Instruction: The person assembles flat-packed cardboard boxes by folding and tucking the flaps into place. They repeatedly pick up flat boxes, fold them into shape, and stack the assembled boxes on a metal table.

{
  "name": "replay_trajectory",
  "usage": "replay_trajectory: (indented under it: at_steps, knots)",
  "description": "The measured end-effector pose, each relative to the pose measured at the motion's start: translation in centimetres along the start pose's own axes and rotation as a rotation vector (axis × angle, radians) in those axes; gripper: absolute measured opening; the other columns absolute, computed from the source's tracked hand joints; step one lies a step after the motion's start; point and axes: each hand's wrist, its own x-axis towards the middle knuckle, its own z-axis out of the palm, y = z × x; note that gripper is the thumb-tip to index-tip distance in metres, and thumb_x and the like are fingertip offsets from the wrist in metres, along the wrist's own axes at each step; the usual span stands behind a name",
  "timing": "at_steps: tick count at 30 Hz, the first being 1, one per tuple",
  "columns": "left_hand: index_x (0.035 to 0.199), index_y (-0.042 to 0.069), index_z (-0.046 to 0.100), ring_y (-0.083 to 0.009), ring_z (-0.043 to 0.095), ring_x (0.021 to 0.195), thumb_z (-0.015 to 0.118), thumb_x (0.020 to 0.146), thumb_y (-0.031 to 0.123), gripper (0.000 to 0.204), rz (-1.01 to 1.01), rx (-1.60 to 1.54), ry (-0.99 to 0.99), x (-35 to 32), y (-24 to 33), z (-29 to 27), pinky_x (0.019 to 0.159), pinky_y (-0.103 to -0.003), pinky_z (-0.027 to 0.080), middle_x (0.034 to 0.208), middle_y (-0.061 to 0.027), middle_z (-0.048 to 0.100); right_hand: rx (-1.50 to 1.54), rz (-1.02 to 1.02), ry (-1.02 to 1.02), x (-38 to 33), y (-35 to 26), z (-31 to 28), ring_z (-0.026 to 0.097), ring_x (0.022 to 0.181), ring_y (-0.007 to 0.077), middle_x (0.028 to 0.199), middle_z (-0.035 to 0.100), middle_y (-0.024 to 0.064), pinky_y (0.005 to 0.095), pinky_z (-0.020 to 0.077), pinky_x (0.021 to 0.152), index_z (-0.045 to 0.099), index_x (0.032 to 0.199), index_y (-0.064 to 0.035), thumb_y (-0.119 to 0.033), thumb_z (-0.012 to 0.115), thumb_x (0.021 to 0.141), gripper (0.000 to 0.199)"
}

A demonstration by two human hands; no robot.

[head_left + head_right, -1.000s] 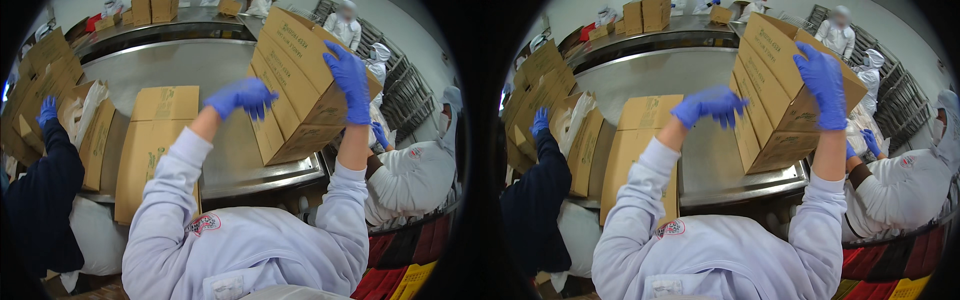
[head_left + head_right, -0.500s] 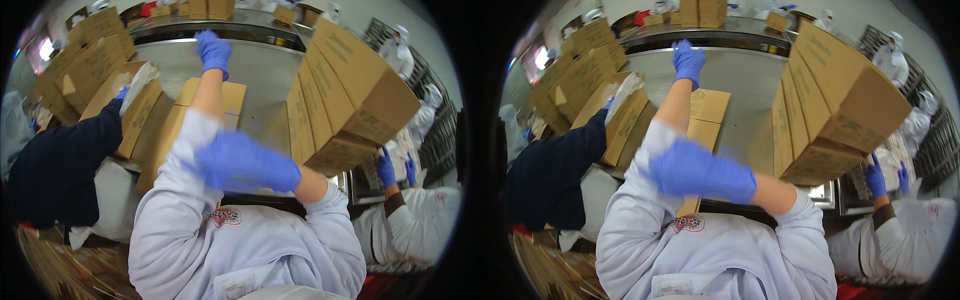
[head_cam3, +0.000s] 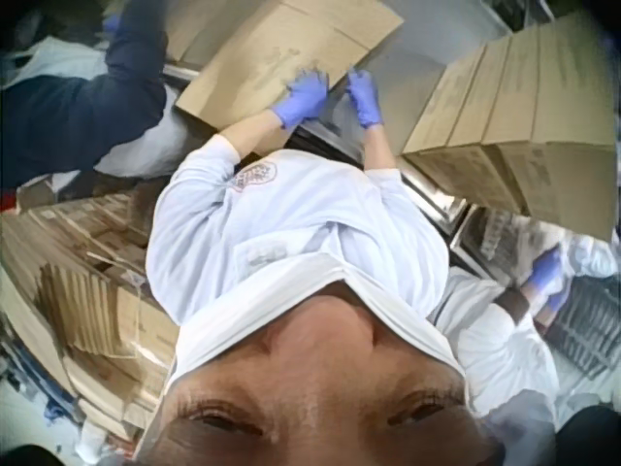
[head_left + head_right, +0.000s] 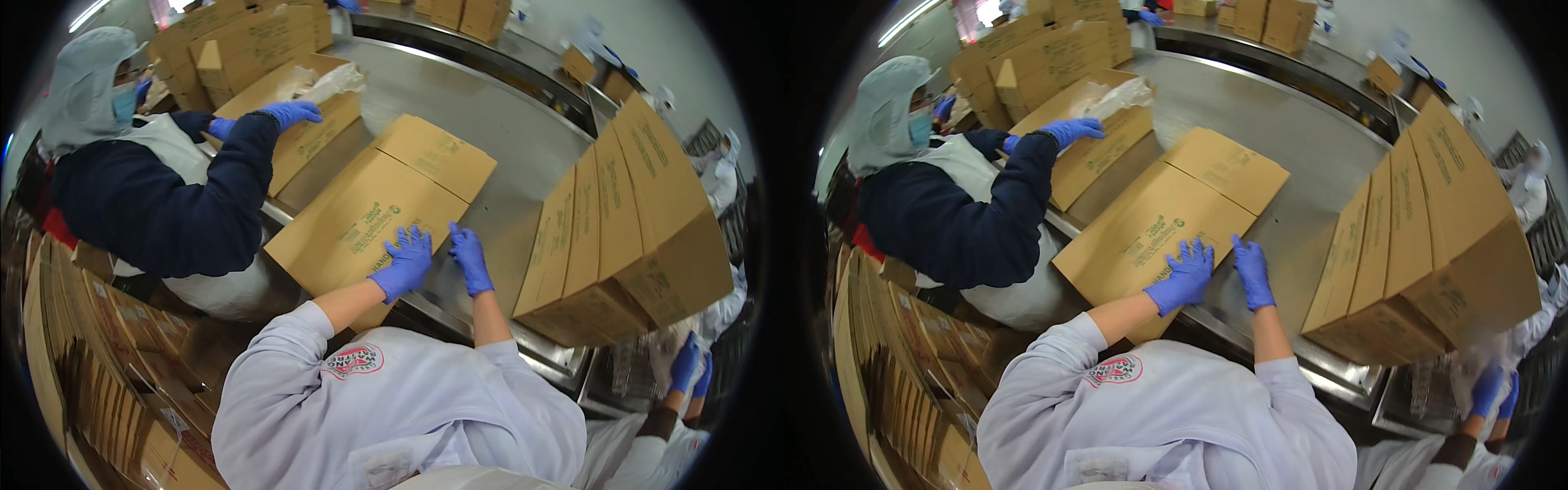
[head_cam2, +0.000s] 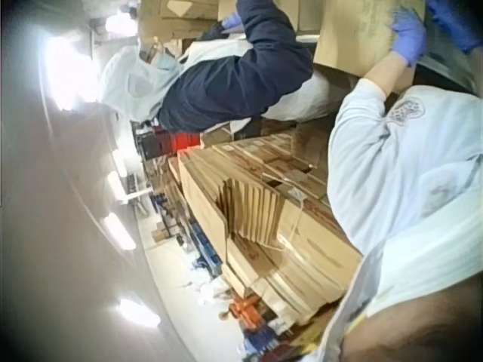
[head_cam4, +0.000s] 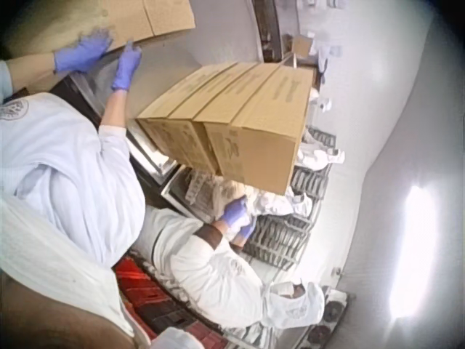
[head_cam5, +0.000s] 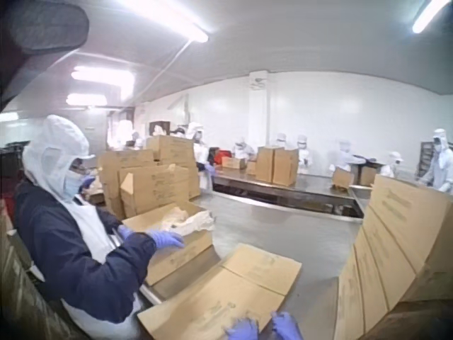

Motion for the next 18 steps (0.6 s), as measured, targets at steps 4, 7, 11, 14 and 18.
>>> replay_trajectory:
  at_steps: [4, 7, 11, 14, 18]
  knots:
    - [0.132, 0.001, 0.035, -0.0413, 0.055, 0.100, 0.055, 0.076, 0.011, 0.060, 0.118, -0.230, 0.439, -2.1, -3.9, -10.5, 0.078, -0.054, 0.048, 0.113, -0.0273, 0.051, 0.417, 0.085, -0.050, 0.1, -3.8, -3.8, 0.061, 0.092, 0.0240, 0.108, 0.059, 0.0177, 0.0356, 0.0481, 0.073, 0.050, 0.121, 0.0039, -0.062, 0.048, 0.085, 0.075]
    - [0.116, 0.001, 0.054, -0.0321, 0.065, 0.072, 0.057, 0.077, 0.010, 0.040, 0.223, -0.551, 0.496, -6.9, -10.1, -25.2, 0.067, -0.036, 0.052, 0.084, -0.0212, 0.064, 0.637, 0.014, -0.111, 0.2, -5.2, -5.7, 0.056, 0.105, 0.0273, 0.131, 0.047, 0.0194, 0.0373, 0.0464, 0.082, 0.037, 0.134, 0.0009, -0.069, 0.045, 0.083, 0.087]
    - [0.128, -0.004, 0.046, -0.0230, 0.063, 0.090, 0.056, 0.085, 0.010, 0.046, 0.268, -1.557, 0.494, -6.6, -16.4, -23.4, 0.081, -0.032, 0.051, 0.111, -0.0148, 0.061, 1.145, -0.142, -0.199, -0.6, -9.3, -9.5, 0.049, 0.116, 0.0220, 0.136, 0.043, 0.0144, 0.0355, 0.0422, 0.095, 0.031, 0.141, -0.0069, -0.060, 0.039, 0.091, 0.073]
    - [0.131, -0.003, 0.045, -0.0184, 0.057, 0.104, 0.056, 0.087, 0.011, 0.047, 0.143, -1.672, 0.568, -3.0, -15.1, -14.9, 0.089, -0.033, 0.047, 0.120, -0.0108, 0.057, 1.469, -0.467, -0.289, -5.4, -18.4, -15.5, 0.044, 0.124, 0.0251, 0.142, 0.034, 0.0166, 0.0362, 0.0421, 0.098, 0.030, 0.142, -0.0095, -0.029, 0.055, 0.088, 0.063]
    - [0.134, 0.002, 0.044, -0.0199, 0.048, 0.119, 0.051, 0.092, 0.018, 0.045, -0.025, -1.316, 0.258, -0.6, -12.0, -4.0, 0.101, -0.032, 0.036, 0.128, -0.0106, 0.053, 0.938, -0.846, -0.267, -5.4, -23.8, -13.9, 0.030, 0.135, 0.0301, 0.148, 0.026, 0.0142, 0.0367, 0.0390, 0.100, 0.048, 0.131, -0.0086, -0.019, 0.059, 0.086, 0.047]
